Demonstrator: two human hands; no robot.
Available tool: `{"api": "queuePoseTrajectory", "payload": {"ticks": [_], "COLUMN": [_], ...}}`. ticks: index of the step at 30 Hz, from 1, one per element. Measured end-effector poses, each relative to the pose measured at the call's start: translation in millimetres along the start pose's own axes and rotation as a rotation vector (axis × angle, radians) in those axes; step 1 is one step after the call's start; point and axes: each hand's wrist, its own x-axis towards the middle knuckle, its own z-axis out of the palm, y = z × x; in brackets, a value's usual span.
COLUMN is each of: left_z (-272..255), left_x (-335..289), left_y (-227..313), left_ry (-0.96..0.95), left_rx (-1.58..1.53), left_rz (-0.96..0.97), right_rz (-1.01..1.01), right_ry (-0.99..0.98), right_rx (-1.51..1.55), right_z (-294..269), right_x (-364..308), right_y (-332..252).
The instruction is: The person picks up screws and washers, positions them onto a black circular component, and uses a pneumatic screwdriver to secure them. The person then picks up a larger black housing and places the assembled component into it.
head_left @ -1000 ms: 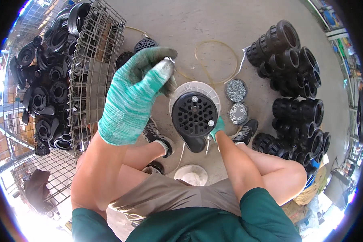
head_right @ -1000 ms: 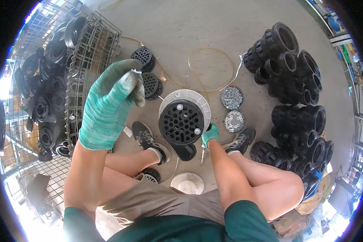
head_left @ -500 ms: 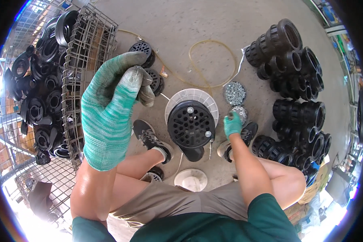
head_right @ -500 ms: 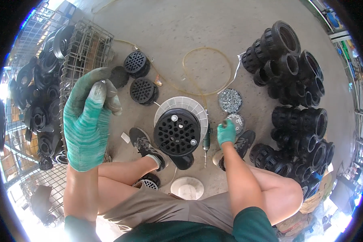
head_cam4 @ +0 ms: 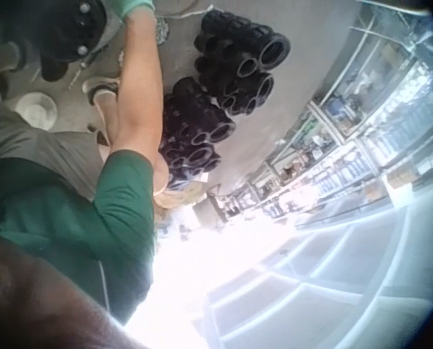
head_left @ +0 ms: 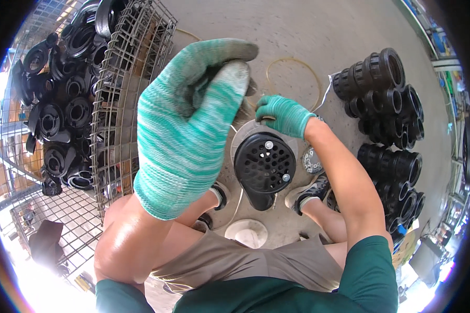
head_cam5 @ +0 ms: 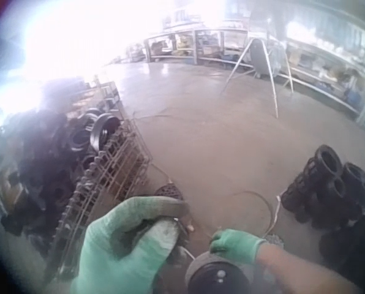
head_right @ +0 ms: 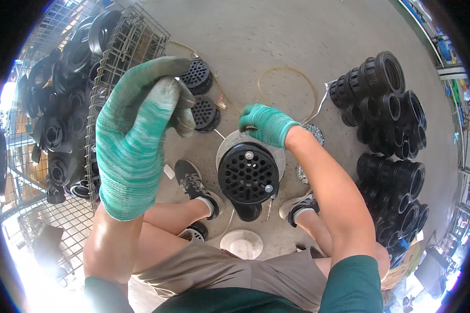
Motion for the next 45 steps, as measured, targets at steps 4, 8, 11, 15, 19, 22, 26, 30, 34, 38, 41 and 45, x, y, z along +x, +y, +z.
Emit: {"api": "queuePoseTrajectory", "payload": {"ticks": [4,8,11,15,19,22,26,30,34,38,41,45], "left_z": [1,3,1,-5,-3,2,16,20,26,30,41,45], "left_x": [-4,-7,-10,-11,-8,-9,-9,-8,-7,-7,-8,-15], "left_y": [6,4,5,3,-3,-2,-8,-9,-15,-19,-11,-4], "left_ry": [-0.007,-0.022,-0.025,-0.013,-0.029,-0.016,-0.016,-0.023,-0.026,-0.057,-0.127,-0.212], "left_rx": [-0.069,-0.074,-0.045,0.052,0.017,0.049,0.089,0.213,0.241,0.169,0.084,0.04], "left_rz": [-0.007,-0.001,0.002,0.092,0.011,-0.019,-0.027,-0.029,-0.014,-0.039,-0.065,-0.095], "right_rz": [0.096,0.052,0.125,0.702,0.974,1.111,1.238,1.183,1.222,1.229,1.243,1.123], "right_ry": [-0.15,-0.055,0.297,0.576,0.032,0.058,0.3,0.331,0.353,0.477,0.643,0.797], "right_rx": [-0.127,-0.126,0.259,0.595,0.126,0.054,0.085,0.001,0.018,0.204,0.528,1.261], "right_z": [3,10,13,31,113,166,211,231,246,232,212,134], "right_x": [-9,-24,-38,-101,-204,-218,-217,-200,-202,-210,-228,-215], "right_y": [-8,-4,4,50,117,102,103,102,108,104,109,83]}}
